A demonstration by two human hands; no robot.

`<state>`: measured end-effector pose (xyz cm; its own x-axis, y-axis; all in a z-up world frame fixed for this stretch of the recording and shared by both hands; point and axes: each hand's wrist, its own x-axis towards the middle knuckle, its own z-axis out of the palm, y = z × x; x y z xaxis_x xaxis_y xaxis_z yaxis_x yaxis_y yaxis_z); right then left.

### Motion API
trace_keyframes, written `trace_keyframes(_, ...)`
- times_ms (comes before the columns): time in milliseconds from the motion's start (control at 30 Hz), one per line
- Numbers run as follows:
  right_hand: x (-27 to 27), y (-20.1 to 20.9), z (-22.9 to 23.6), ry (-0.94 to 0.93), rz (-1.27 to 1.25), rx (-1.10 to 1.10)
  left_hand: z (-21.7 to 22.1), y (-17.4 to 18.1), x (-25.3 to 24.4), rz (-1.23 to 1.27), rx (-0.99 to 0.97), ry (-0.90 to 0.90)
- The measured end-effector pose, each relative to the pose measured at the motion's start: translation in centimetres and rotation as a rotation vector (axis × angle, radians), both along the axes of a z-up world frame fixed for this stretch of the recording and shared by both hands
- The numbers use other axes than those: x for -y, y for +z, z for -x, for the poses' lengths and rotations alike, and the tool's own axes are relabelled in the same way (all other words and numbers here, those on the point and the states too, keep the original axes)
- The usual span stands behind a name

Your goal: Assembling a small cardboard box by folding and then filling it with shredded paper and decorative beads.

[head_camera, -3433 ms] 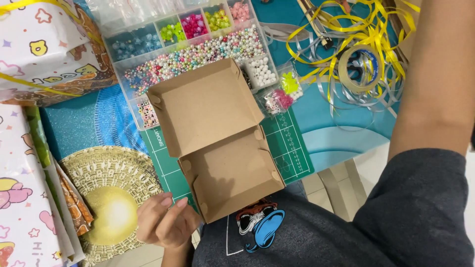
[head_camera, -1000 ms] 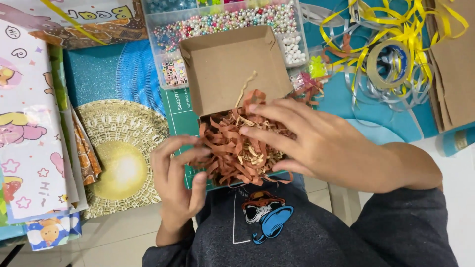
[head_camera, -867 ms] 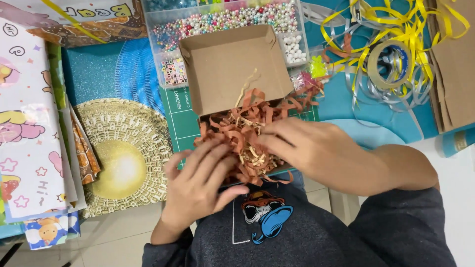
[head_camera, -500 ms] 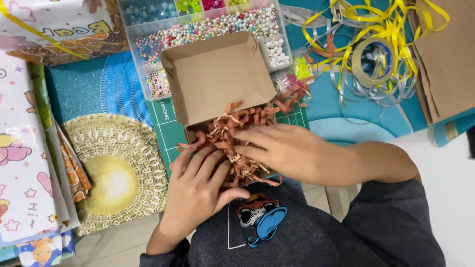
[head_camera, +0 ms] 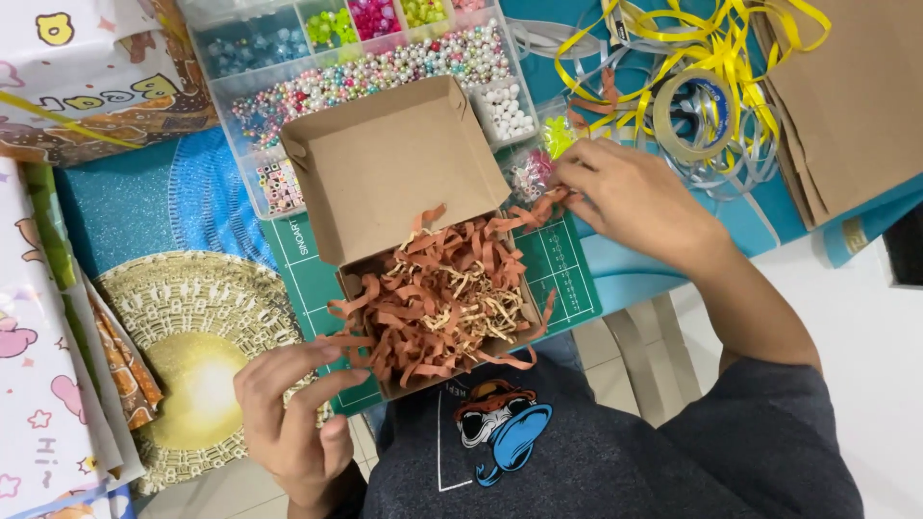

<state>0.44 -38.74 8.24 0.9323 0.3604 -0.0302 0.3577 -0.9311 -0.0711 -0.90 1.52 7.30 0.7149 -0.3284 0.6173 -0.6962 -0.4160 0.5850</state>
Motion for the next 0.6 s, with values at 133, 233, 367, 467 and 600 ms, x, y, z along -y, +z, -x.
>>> trace_keyframes(133, -2.3, 4.9, 0.5, -0.171, -0.202, -0.241, -0.4, -0.4, 0.4, -0.044, 0.017, -0.073)
trace_keyframes(233, -5.9, 6.5, 0.9, 0.113, -0.496, -0.022, -0.3, 0.0, 1.3, -0.095, -0.012, -0.128)
trace_keyframes(367, -11.4, 3.5, 0.9, 0.436, -0.449, 0.002, 0.2, -1.2, 1.9, -0.048, 0.039, -0.148)
trace_keyframes(467, -12.7, 1.4, 1.3, 0.487, -0.175, -0.1, 0.1, 0.6, 3.0, -0.16, 0.076, -0.214)
trace_keyframes(600, -10.3, 4.3, 2.8, 0.473, -0.124, 0.024, -0.6, 2.0, 4.0, -0.41, 0.049, -0.325)
